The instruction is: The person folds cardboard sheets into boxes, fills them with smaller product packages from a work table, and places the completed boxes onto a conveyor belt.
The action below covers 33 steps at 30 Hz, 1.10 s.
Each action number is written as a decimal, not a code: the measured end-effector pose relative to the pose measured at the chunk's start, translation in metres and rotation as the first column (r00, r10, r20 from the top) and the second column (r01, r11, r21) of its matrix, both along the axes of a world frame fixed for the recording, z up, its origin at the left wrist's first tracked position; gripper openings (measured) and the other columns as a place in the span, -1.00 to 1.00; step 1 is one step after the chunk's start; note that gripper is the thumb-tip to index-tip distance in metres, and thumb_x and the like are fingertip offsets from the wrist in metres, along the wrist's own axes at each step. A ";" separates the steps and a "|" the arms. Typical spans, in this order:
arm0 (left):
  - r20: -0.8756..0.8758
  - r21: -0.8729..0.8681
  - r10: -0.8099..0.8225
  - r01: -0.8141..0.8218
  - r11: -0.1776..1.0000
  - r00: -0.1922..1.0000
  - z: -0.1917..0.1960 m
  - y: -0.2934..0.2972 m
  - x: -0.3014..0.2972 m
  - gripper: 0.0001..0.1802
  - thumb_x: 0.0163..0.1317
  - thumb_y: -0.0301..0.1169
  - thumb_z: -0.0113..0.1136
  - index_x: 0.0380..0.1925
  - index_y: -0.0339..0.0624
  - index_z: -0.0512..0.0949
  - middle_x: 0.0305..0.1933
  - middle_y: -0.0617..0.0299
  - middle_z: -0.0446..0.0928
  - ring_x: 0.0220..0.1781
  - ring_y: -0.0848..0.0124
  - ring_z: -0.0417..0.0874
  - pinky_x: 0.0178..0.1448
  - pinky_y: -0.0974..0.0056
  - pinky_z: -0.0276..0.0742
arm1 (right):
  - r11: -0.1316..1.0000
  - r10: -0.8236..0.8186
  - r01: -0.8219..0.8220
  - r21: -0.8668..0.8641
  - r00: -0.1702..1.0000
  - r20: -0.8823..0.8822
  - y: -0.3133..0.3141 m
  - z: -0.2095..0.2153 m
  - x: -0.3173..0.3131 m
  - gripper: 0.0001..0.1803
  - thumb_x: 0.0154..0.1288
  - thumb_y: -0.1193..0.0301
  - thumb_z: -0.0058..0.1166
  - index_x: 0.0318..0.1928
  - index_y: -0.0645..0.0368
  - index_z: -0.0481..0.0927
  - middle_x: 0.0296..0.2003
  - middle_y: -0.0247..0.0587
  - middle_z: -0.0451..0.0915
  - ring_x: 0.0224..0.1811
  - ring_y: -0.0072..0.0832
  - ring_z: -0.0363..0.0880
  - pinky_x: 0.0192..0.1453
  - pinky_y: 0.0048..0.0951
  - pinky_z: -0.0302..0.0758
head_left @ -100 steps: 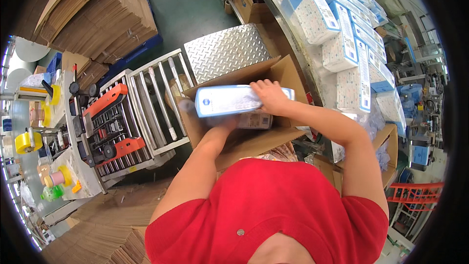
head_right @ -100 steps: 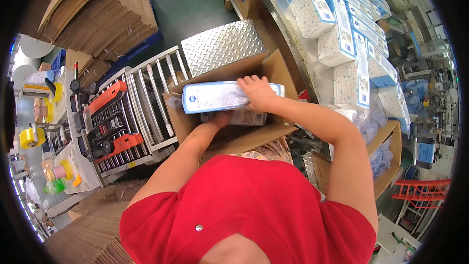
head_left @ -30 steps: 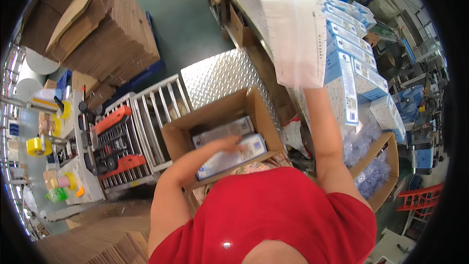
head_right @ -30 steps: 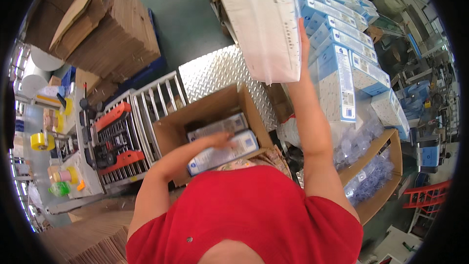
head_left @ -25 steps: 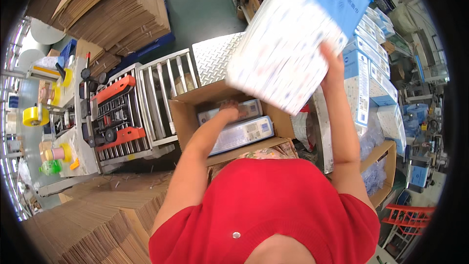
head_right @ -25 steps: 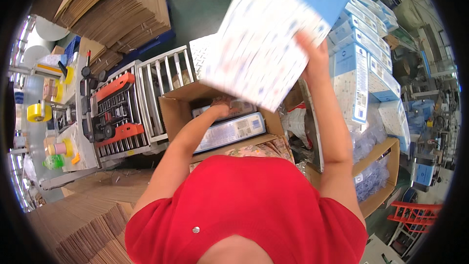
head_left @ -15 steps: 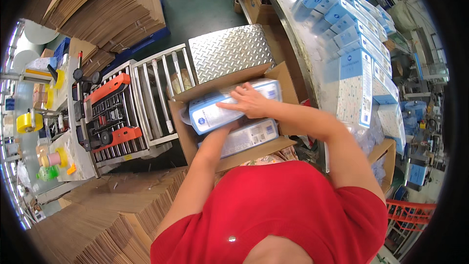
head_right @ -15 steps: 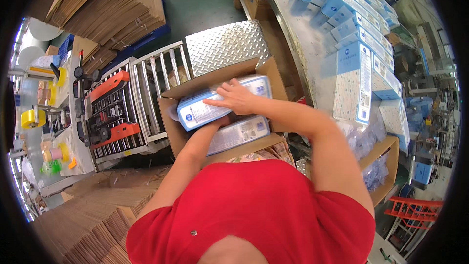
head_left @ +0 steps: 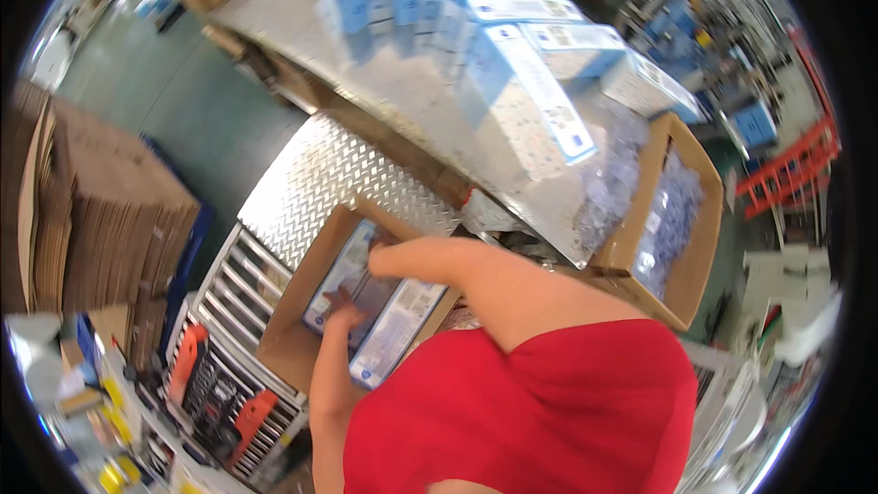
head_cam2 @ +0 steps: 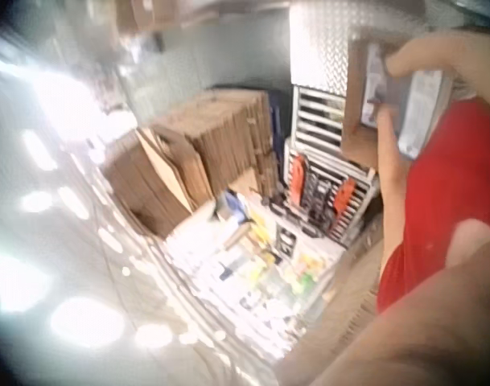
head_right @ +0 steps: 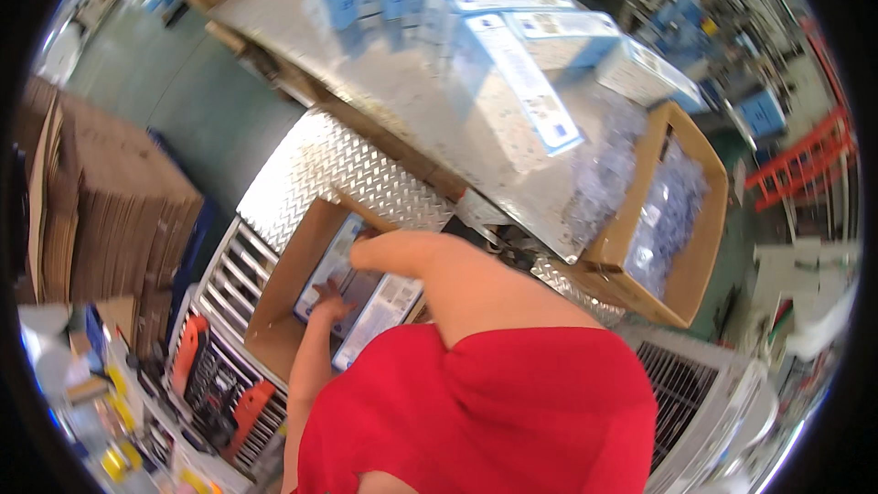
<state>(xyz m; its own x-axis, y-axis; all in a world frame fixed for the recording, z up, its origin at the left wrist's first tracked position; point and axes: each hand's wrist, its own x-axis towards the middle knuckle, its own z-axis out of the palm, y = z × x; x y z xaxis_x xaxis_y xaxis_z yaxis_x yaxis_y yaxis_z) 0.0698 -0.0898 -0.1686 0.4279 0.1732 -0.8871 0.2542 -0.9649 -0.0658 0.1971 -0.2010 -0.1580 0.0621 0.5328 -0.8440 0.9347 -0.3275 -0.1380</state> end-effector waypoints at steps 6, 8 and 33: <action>0.019 -0.259 0.003 0.002 0.966 1.000 -0.053 0.037 0.008 0.12 0.13 0.15 0.13 0.42 -0.19 -0.30 0.43 -0.43 -0.36 0.44 -0.20 0.02 0.41 -0.03 0.12 | 0.590 -0.004 0.357 0.724 0.898 -0.440 -0.072 0.145 0.021 -0.83 0.10 0.33 0.09 -0.33 0.12 0.62 -0.37 -0.15 0.62 -0.31 -0.15 0.58 -0.21 -0.19 0.48; 0.030 -0.367 -0.030 0.039 0.929 0.999 -0.030 0.040 0.020 -0.07 0.18 0.06 0.11 0.39 -0.24 0.00 0.36 -0.33 0.11 0.39 -0.02 0.22 0.37 0.07 0.22 | -0.005 -0.118 0.622 0.783 0.777 -0.618 -0.135 0.211 0.047 -0.87 0.19 0.36 0.08 -0.38 0.16 0.54 -0.40 -0.10 0.53 -0.29 -0.18 0.53 -0.19 -0.22 0.45; 0.785 -0.509 0.397 0.129 0.851 0.475 0.203 -0.007 0.052 -0.58 0.22 -0.45 0.15 0.08 -0.35 0.43 0.02 -0.10 0.51 0.00 0.04 0.58 0.07 0.13 0.47 | -0.640 -0.371 0.652 0.407 0.202 -0.906 -0.248 0.247 0.038 -0.87 0.35 0.47 -0.02 -0.11 0.10 0.46 -0.34 -0.32 0.60 -0.46 -0.57 0.56 -0.36 -0.54 0.54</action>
